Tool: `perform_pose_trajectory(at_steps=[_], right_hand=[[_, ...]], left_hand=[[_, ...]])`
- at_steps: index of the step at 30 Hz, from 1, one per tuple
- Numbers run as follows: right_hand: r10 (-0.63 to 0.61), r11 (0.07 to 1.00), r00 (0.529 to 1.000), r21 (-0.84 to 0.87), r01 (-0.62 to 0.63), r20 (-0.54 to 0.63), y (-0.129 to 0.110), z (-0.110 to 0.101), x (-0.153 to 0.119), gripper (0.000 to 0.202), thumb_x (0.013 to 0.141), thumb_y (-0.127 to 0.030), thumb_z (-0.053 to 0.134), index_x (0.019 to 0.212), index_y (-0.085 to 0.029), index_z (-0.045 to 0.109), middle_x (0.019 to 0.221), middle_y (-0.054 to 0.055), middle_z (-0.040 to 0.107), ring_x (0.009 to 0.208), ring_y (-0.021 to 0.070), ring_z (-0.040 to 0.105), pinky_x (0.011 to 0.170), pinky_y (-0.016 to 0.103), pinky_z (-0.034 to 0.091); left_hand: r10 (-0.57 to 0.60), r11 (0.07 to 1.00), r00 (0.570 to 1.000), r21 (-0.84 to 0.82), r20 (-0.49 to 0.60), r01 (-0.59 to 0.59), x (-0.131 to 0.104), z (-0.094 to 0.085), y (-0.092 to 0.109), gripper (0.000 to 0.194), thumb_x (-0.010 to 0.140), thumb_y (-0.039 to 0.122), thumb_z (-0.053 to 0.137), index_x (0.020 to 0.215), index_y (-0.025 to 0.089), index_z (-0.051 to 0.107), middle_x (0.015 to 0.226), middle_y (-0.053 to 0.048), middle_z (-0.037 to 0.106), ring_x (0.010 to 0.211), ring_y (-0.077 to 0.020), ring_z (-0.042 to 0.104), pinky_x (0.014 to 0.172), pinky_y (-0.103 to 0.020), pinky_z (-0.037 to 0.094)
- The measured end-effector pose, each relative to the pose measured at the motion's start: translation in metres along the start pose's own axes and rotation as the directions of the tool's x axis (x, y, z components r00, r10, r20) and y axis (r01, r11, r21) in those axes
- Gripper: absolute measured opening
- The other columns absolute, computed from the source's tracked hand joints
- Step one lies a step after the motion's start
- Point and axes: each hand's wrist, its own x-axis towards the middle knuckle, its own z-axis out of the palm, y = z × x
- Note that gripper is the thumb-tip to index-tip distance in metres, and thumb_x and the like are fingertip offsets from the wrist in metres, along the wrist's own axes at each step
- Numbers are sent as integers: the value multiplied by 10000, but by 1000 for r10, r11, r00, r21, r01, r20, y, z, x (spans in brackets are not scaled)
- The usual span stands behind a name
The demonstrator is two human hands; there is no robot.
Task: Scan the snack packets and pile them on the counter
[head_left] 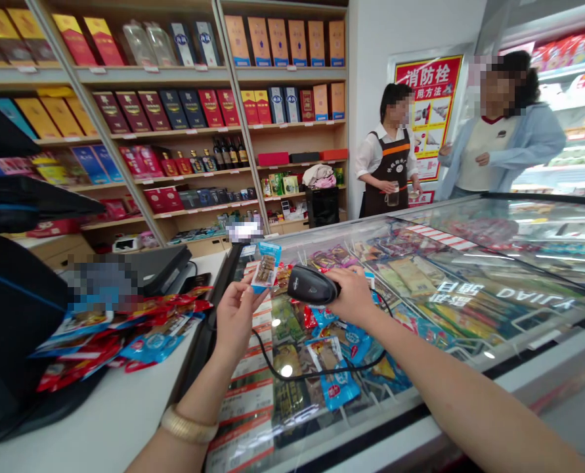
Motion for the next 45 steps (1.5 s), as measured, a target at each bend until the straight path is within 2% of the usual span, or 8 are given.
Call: perform_pose_trajectory(at_steps=[5, 10, 14, 18, 22, 27, 34, 45], right_hand=[[18, 1000, 1000, -5, -18, -3, 2, 0, 0, 183, 729, -304, 686, 893, -234, 733, 894, 46, 741, 884, 222, 634, 800, 333, 280], [22, 1000, 999, 13, -22, -29, 6, 0, 1, 183, 729, -298, 686, 895, -232, 727, 897, 39, 746, 888, 225, 634, 810, 336, 281], [27, 999, 999, 27, -26, -36, 7, 0, 1, 171, 722, -288, 700, 883, -237, 727, 903, 32, 744, 909, 227, 641, 816, 343, 274], [21, 999, 999, 38, -19, -46, 7, 1, 1, 178, 720, -278, 696, 892, -244, 727, 897, 21, 743, 896, 216, 643, 821, 345, 269], [22, 999, 997, 33, -20, -68, 10, 3, 2, 178, 719, -290, 691, 885, -235, 721, 890, 26, 742, 911, 224, 644, 819, 342, 269], [39, 999, 997, 25, -38, -72, 14, 2, 3, 171, 715, -306, 695, 868, -234, 718, 915, 36, 748, 895, 225, 644, 805, 342, 272], [100, 995, 990, 33, -97, -104, 14, -5, 6, 218, 708, -319, 711, 909, -235, 728, 941, 42, 755, 935, 240, 646, 816, 347, 272], [134, 991, 986, 20, -133, -98, 18, -4, 7, 174, 717, -310, 718, 874, -237, 717, 922, 36, 742, 932, 230, 637, 810, 330, 271]], left_hand=[[163, 965, 983, 222, -87, -140, 11, -14, 5, 262, 829, 419, 610, 773, 214, 457, 1247, -113, 677, 1181, -260, 632, 966, -440, 547], [267, 830, 934, 549, -236, -99, 34, -60, 30, 166, 843, 364, 508, 762, 232, 446, 1165, -105, 703, 1070, -237, 674, 887, -382, 564], [322, 368, 941, 929, -101, -26, 53, -104, 60, 113, 845, 310, 454, 771, 237, 497, 1069, -127, 730, 909, -272, 707, 839, -413, 544], [65, -155, 994, 985, 87, -76, 65, -126, 71, 210, 841, 227, 390, 854, 202, 598, 842, -191, 724, 744, -339, 704, 706, -444, 526], [-136, -323, 980, 929, 143, -180, 63, -127, 70, 299, 822, 168, 373, 913, 164, 658, 840, -208, 731, 775, -354, 705, 736, -465, 509], [-102, -508, 969, 825, 227, -247, 55, -119, 70, 394, 903, 216, 310, 966, 140, 692, 972, -204, 741, 975, -363, 682, 926, -520, 420], [59, -360, 928, 875, 367, -323, 63, -93, 47, 381, 885, 244, 412, 1133, 158, 688, 1221, -186, 684, 1153, -326, 614, 1067, -515, 320], [-145, -177, 802, 782, 580, -598, 76, 5, -33, 528, 801, 163, 579, 1326, 213, 566, 1434, -143, 562, 1306, -290, 521, 1116, -479, 306]])
